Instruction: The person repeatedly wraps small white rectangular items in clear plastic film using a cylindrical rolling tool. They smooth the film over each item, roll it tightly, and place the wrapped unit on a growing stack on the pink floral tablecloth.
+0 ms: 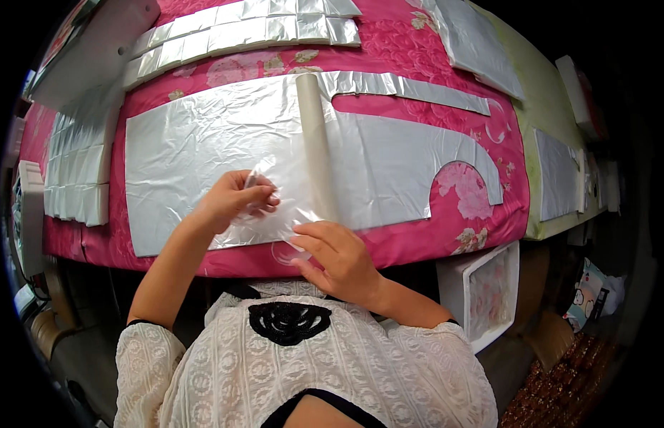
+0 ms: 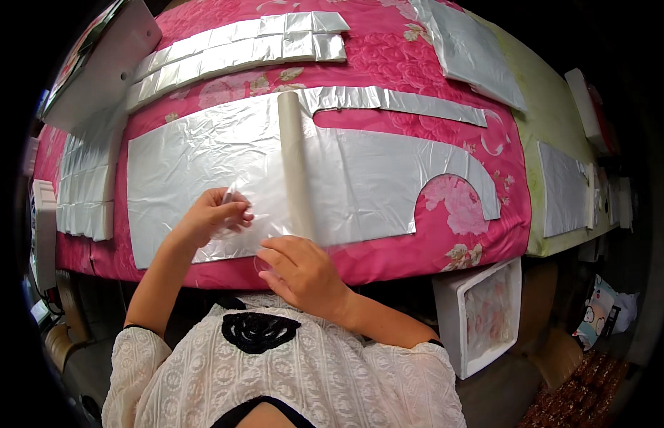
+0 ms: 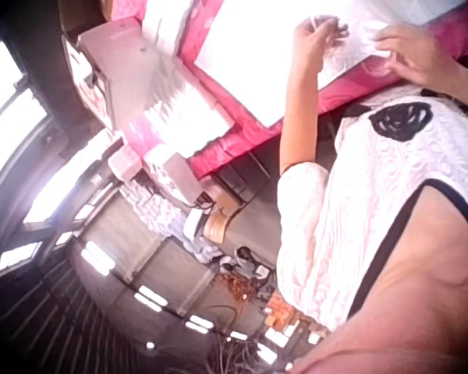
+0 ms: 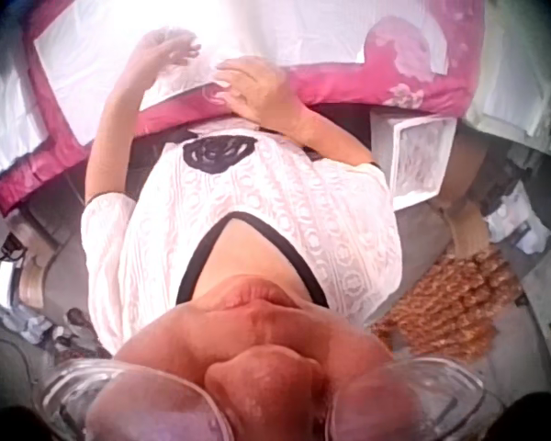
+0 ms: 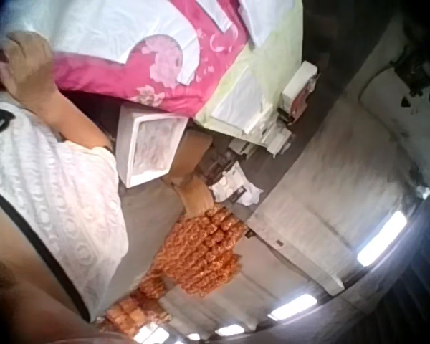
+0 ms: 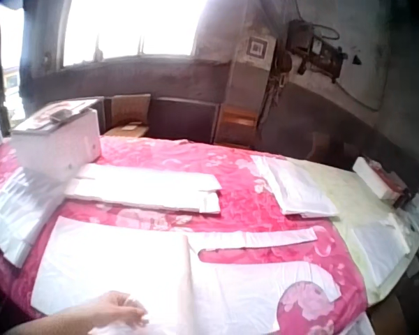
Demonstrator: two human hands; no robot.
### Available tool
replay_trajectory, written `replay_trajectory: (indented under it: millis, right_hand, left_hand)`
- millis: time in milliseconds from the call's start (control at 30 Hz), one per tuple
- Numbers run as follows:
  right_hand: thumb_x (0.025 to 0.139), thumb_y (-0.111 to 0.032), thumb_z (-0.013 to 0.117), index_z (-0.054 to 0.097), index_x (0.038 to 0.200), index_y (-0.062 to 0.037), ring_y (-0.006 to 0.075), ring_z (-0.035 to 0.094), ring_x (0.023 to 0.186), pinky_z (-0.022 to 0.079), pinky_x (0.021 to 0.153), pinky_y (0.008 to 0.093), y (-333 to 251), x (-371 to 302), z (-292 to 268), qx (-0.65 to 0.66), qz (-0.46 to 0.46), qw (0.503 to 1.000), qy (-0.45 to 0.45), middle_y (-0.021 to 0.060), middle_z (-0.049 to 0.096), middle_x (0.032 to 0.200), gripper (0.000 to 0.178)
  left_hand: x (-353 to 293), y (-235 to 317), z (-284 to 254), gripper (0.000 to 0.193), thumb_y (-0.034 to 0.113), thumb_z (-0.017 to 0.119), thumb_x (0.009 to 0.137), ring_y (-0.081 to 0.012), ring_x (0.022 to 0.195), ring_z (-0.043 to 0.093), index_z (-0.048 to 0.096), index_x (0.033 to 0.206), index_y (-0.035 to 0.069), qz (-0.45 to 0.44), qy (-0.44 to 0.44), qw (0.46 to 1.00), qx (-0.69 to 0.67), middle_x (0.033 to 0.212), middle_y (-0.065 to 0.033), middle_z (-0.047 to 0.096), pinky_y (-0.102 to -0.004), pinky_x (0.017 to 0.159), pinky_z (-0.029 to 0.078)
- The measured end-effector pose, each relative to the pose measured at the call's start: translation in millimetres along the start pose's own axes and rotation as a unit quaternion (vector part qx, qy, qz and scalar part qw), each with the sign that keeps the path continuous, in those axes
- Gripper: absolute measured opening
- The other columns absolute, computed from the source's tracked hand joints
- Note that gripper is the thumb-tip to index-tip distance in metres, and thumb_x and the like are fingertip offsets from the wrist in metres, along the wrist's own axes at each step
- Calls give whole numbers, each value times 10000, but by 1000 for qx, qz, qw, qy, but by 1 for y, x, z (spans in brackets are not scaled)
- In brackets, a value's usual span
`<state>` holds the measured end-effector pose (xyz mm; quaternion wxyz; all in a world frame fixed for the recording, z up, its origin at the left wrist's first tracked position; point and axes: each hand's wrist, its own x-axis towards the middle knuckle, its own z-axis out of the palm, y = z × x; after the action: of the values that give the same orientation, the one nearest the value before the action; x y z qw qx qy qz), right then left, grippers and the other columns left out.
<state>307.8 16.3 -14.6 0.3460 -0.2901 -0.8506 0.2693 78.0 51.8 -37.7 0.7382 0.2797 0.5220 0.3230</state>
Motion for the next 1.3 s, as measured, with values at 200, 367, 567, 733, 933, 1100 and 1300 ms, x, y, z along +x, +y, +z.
replay_trajectory:
  millis: [200, 367, 567, 733, 933, 1100, 1300]
  right_hand:
    - [673, -425, 725, 584, 857, -19, 287, 621, 728, 480, 629, 376, -3, -26, -17, -169, 379, 888, -198, 144, 636, 805, 467]
    - [700, -446, 666, 600, 769, 16, 351, 622, 654, 491, 616, 427, 8, -44, -7, -76, 431, 877, -200, 198, 613, 660, 471]
    - [704, -430, 656, 620, 784, 17, 352, 629, 686, 492, 637, 425, 8, -47, -15, -56, 441, 871, -207, 209, 627, 708, 455]
    - [708, -423, 653, 629, 797, 15, 355, 629, 695, 491, 643, 428, 9, -45, -16, -46, 447, 866, -219, 209, 630, 719, 448]
    - [709, -426, 656, 634, 794, 10, 357, 628, 692, 491, 640, 431, 7, -41, -20, -32, 455, 859, -233, 210, 629, 718, 445]
    - [719, -429, 673, 642, 766, 19, 339, 630, 670, 492, 615, 405, 14, -36, -25, -3, 444, 857, -262, 197, 626, 690, 452]
    - [785, -424, 643, 649, 801, 50, 245, 640, 626, 491, 597, 327, 62, 24, -28, 59, 426, 884, -182, 159, 645, 682, 474]
  left_hand:
    - [-56, 3, -124, 96, 121, 568, 810, -100, 703, 620, 606, 858, 47, -14, 163, 968, 192, 785, -36, 647, -240, 615, 485]
    - [-55, 4, -149, 112, 105, 571, 787, -136, 690, 618, 609, 830, 9, 10, 253, 890, 379, 746, -44, 644, -262, 616, 463]
    - [-52, 13, -93, 295, -73, 515, 681, -307, 987, 564, 564, 966, -17, 269, 378, 528, 711, 1064, -130, 597, -382, 849, 460]
    - [-18, 11, 28, 432, -98, 494, 665, -339, 1206, 417, 530, 1088, -16, 414, 208, 637, 616, 1252, -156, 490, -412, 999, 362]
    - [50, -30, 65, 550, 91, 466, 830, -355, 1315, 267, 308, 1341, -38, 388, 182, 722, 543, 1409, -201, 296, -459, 1073, 223]
    - [69, -41, 54, 591, 192, 413, 848, -334, 1352, 200, 259, 1369, -43, 334, 192, 689, 614, 1439, -202, 246, -463, 1099, 134]
    - [68, -46, 51, 609, 213, 368, 846, -323, 1366, 173, 236, 1380, -48, 312, 196, 659, 655, 1454, -206, 214, -457, 1106, 100]
